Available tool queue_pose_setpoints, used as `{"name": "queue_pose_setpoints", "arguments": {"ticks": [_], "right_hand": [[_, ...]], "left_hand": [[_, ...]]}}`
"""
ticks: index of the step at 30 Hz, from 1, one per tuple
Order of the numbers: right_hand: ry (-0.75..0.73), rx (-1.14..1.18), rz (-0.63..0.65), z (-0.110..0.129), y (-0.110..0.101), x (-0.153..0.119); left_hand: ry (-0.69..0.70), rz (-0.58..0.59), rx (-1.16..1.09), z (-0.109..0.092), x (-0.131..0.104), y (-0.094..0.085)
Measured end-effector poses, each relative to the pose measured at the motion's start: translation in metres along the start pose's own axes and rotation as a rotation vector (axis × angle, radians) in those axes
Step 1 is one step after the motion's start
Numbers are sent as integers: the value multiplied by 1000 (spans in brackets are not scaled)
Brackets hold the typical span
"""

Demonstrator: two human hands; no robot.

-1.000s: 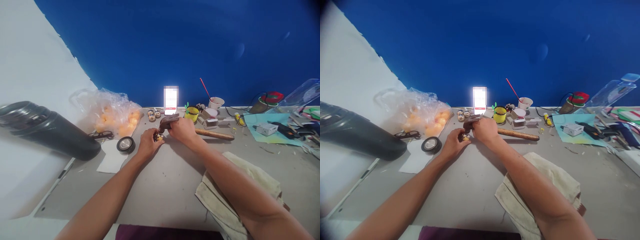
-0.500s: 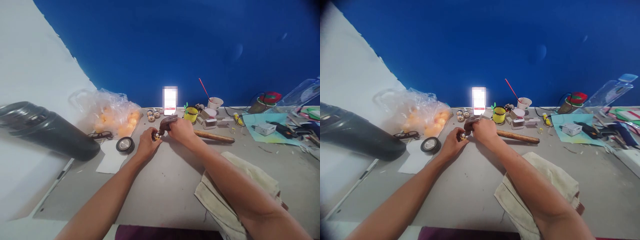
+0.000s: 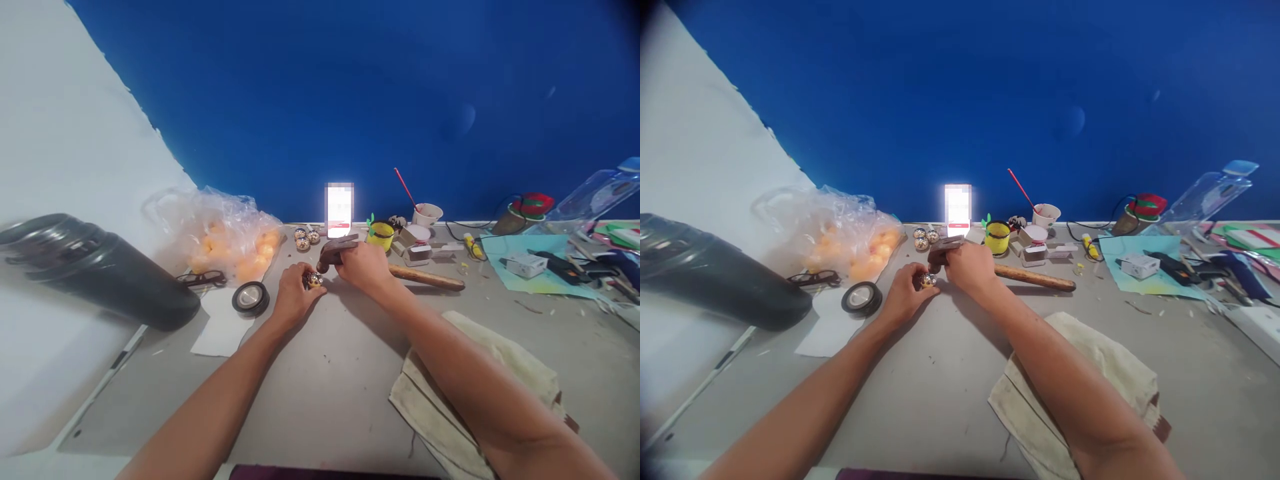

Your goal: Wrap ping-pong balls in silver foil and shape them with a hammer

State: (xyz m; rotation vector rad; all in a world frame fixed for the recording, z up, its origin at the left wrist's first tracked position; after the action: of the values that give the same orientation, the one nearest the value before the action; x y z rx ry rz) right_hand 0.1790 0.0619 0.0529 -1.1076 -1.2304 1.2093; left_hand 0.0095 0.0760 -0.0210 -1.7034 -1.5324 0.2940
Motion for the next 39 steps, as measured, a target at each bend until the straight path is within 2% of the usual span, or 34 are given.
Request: {"name": "queue_pose_setpoints", "arguments": {"ticks": [7, 13, 16, 19, 29, 34, 39], "right_hand": [[-30, -10, 12, 3, 5, 1], [-38, -8, 1, 4, 8, 1], [-39, -14, -28, 5, 6, 0], [-49, -18, 12, 8, 7, -1], [-49, 2, -18, 8, 9, 2], [-66, 32, -4, 12, 5, -2], [-58, 78, 34, 14, 4, -4]], "left_hand": [[-73, 41, -40, -3, -4, -2], [-82, 51, -158, -3, -5, 0], [-51, -7, -66, -2, -3, -3], [-51, -68, 33, 0, -2, -6], [-78, 29, 17, -4, -4, -6], [-25, -27, 55, -3, -5, -4], [1, -16, 93, 0, -4, -1]]}}
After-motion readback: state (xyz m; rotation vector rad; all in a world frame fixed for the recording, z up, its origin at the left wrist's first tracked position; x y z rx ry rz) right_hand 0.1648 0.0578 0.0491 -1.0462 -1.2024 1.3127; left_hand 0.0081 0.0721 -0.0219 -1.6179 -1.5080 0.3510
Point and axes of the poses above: each hand's wrist, its own x-axis towards the middle knuckle, its own y-axis out of the palm, z = x × y, the point moved 4 cm from there along x, towards the middle knuckle, and after that the axes turned 3 degrees about y, right-handed, at the moved point
